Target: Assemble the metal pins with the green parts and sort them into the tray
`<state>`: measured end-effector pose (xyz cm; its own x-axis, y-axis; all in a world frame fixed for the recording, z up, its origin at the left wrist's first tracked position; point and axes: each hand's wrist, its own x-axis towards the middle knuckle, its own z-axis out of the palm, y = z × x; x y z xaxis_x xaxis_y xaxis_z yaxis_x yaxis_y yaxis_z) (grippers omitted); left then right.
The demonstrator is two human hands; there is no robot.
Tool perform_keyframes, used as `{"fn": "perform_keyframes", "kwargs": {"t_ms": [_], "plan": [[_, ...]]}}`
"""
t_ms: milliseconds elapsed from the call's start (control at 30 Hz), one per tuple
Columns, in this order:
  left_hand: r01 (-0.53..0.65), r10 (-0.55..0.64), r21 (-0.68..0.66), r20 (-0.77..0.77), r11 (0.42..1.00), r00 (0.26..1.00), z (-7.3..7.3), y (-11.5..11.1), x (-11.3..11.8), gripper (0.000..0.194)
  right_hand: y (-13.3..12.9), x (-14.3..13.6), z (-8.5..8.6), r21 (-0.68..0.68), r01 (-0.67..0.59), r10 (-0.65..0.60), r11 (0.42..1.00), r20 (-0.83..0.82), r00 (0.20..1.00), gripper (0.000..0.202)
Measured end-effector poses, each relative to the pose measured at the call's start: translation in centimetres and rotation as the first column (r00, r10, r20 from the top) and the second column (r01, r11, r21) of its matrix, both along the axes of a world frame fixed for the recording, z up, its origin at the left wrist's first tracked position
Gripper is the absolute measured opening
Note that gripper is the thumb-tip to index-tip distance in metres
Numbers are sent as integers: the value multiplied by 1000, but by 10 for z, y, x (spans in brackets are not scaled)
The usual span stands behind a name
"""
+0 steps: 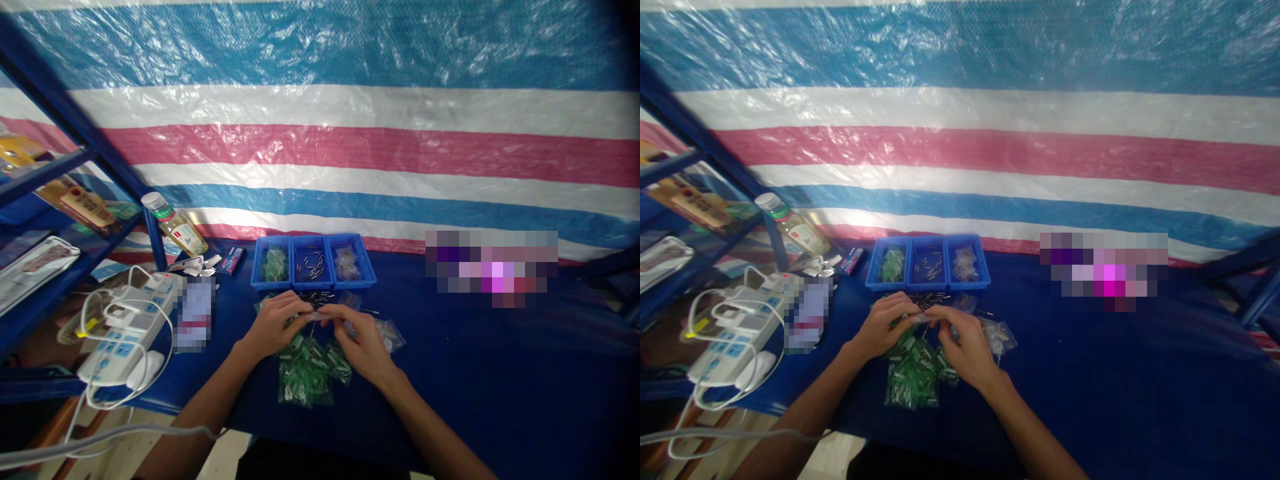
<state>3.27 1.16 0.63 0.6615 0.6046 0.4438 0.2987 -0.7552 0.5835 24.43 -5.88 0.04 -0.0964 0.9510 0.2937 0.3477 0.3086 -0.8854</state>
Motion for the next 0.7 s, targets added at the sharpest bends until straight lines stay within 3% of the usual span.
{"fn": "perform_keyframes", "kwargs": {"t_ms": [133, 367, 567, 700], "plan": [[2, -1, 28, -23, 1000, 1000, 1, -1, 1, 17, 1, -2, 2, -5, 10, -10, 1000, 57, 998, 17], [40, -37, 50, -49, 998, 998, 7, -2, 6, 13, 2, -1, 10, 41, 35, -37, 999, 36, 999, 18], [-28, 28, 39, -18, 999, 999, 2, -3, 4, 14, 1, -3, 2, -2, 20, -20, 1000, -2, 1000, 14], [-92, 90, 34, 56, 995, 994, -3, -5, 3, 21, 1, -3, -6, -28, 55, -58, 998, -87, 995, 32]]}}
